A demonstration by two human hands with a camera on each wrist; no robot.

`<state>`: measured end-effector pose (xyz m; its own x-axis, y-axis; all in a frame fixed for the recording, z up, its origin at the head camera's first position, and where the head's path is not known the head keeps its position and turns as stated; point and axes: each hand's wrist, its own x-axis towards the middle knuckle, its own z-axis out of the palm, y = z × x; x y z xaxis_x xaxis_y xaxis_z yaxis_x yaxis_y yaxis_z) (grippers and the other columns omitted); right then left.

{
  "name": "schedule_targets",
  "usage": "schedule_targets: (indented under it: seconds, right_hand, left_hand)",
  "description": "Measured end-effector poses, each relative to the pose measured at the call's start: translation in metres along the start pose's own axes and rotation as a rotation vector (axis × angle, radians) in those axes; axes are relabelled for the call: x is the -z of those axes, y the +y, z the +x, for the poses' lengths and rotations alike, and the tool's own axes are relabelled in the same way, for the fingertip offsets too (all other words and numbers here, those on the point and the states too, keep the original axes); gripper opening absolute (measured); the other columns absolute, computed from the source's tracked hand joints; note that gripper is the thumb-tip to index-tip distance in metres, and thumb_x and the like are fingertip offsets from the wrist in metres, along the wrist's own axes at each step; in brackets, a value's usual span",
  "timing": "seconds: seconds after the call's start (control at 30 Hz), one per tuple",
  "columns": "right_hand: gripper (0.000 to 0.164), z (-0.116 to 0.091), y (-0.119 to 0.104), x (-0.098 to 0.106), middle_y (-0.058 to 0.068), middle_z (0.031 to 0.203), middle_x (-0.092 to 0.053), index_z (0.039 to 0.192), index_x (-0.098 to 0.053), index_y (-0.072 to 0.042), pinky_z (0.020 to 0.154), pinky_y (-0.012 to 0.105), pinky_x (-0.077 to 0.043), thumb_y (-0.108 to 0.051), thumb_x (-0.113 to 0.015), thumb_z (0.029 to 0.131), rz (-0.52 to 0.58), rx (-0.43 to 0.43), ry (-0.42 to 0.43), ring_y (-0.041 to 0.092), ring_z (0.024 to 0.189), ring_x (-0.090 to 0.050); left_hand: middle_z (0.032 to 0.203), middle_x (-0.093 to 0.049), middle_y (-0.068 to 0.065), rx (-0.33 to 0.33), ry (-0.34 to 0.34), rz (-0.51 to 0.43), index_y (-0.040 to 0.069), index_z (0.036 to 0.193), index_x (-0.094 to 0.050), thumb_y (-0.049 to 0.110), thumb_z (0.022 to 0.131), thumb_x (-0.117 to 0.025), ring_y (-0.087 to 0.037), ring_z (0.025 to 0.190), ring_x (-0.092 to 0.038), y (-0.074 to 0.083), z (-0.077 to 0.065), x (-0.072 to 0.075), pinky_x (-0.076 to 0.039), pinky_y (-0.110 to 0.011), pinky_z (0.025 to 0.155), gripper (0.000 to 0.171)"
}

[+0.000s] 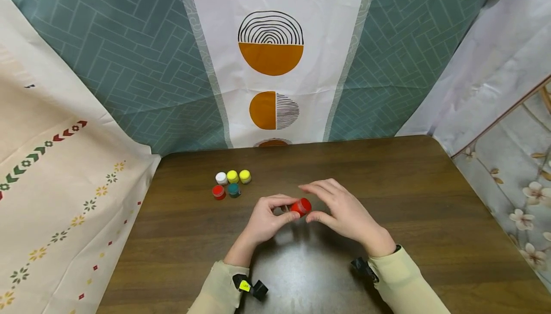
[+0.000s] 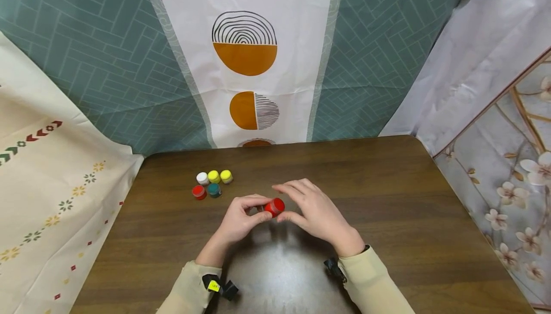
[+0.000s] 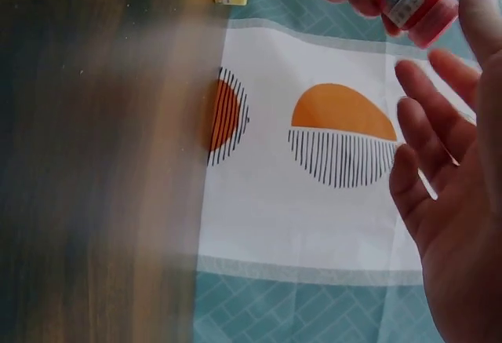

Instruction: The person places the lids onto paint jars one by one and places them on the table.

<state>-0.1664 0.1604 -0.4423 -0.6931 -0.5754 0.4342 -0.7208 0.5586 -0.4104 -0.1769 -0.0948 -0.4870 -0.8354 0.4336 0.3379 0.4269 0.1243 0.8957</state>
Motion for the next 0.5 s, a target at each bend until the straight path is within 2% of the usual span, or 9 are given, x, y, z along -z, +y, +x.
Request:
schedule_targets:
  seconds: [0.1,0.27,0.37,0.5]
  right_hand:
    - [0.067,-0.0010,0.0016,0.0000,-0.006,0.146,-0.060,0.150,-0.062,-0.023,0.103,0.042,-0.052,-0.034,-0.088,0.089,0.054,0.043,0.003,0.018,0.128,-0.054]
    - [0.055,0.0011,0.0041,-0.0015,-0.007,0.137,-0.065,0.139,-0.072,-0.023,0.097,0.033,-0.050,-0.012,-0.089,0.087,0.094,0.152,0.034,0.017,0.119,-0.057]
    - [0.050,0.0021,0.0035,-0.0019,-0.008,0.130,-0.067,0.133,-0.075,-0.023,0.094,0.031,-0.050,-0.011,-0.089,0.087,0.074,0.159,0.051,0.016,0.115,-0.057]
    - [0.041,0.0028,0.0001,-0.0031,-0.008,0.125,-0.067,0.128,-0.074,-0.020,0.093,0.032,-0.052,-0.022,-0.087,0.090,0.008,0.113,0.035,0.015,0.114,-0.057]
  left_hand:
    - [0.113,-0.079,-0.007,0.001,-0.010,-0.020,0.003,0.119,-0.081,0.009,0.096,-0.081,-0.017,0.093,-0.068,0.0009,-0.0008,0.0018,-0.056,-0.040,0.076,0.024]
    - [0.116,-0.078,-0.011,-0.013,-0.031,-0.051,0.000,0.121,-0.080,0.008,0.099,-0.077,-0.020,0.100,-0.070,0.0017,-0.0014,0.0044,-0.058,-0.041,0.078,0.024]
    - [0.115,-0.079,-0.010,-0.010,-0.040,-0.041,0.001,0.120,-0.080,0.007,0.098,-0.078,-0.019,0.098,-0.070,0.0026,-0.0011,0.0042,-0.057,-0.040,0.075,0.023]
    - [0.112,-0.079,-0.006,0.019,-0.024,-0.018,0.004,0.117,-0.082,0.009,0.094,-0.084,-0.017,0.094,-0.069,0.0041,-0.0007,0.0023,-0.058,-0.043,0.076,0.024]
